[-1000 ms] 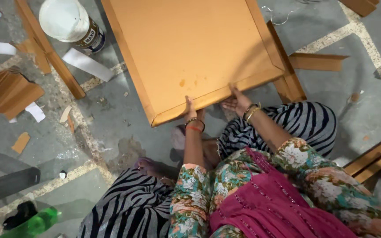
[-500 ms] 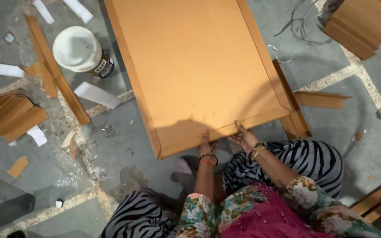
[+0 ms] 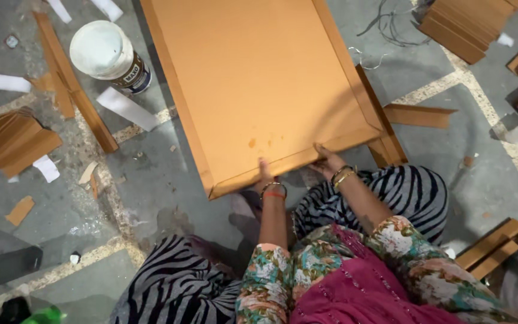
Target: The person applies glue to a wooden strip using a white foam applicator and then attaches it to the edge of a larger wooden board. They press the strip firmly into place and smooth it down with their hands to ensure adhesion.
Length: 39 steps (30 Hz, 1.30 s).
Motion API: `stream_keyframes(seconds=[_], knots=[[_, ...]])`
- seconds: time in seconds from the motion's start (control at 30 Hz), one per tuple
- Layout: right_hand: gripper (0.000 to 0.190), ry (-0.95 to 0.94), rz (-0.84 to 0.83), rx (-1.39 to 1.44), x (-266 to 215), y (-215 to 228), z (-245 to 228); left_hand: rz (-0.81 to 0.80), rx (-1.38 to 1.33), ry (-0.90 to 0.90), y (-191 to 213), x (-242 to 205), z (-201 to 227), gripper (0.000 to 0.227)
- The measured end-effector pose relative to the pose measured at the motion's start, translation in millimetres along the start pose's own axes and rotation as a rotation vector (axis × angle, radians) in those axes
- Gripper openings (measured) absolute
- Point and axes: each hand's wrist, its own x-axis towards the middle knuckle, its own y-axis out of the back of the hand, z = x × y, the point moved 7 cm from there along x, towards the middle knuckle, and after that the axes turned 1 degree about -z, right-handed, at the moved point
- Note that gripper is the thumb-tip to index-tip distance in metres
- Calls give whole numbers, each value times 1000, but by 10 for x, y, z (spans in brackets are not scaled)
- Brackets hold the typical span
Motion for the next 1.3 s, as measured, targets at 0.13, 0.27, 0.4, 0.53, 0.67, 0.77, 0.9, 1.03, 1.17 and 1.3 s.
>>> stream_keyframes(seconds=[0.13, 0.27, 0.4, 0.53, 0.67, 0.77, 0.9, 1.03, 1.17, 1.3], knots=[[48, -5, 40, 49, -17, 86, -72, 184, 48, 81, 209, -300, 157, 67], [48, -36, 49, -27, -56, 72, -61, 290, 176, 8, 146, -361, 262, 68], [51, -56, 51, -95, -134, 64, -126, 264, 51, -5, 161, -279, 162, 64], [50, -63, 73, -86, -148, 27, -145, 220, 77, 4, 212, -114, 93, 67], [49, -88, 64, -101, -158, 28, -120, 315, 164, 20, 245, -93, 75, 70], [49, -68, 63, -93, -154, 8, -161, 209, 15, 15, 165, -205, 87, 62], [50, -86, 90, -80, -180, 35, -117, 232, 112, 30, 149, -345, 192, 68], [50, -90, 100, -93, -199, -16, -135, 267, 177, 26, 161, -422, 292, 65], [57, -58, 71, -93, -224, -48, -123, 98, -1, -74, 106, -391, 272, 70], [60, -67, 76, -81, -240, -55, -126, 138, 96, 33, 132, -458, 317, 68]])
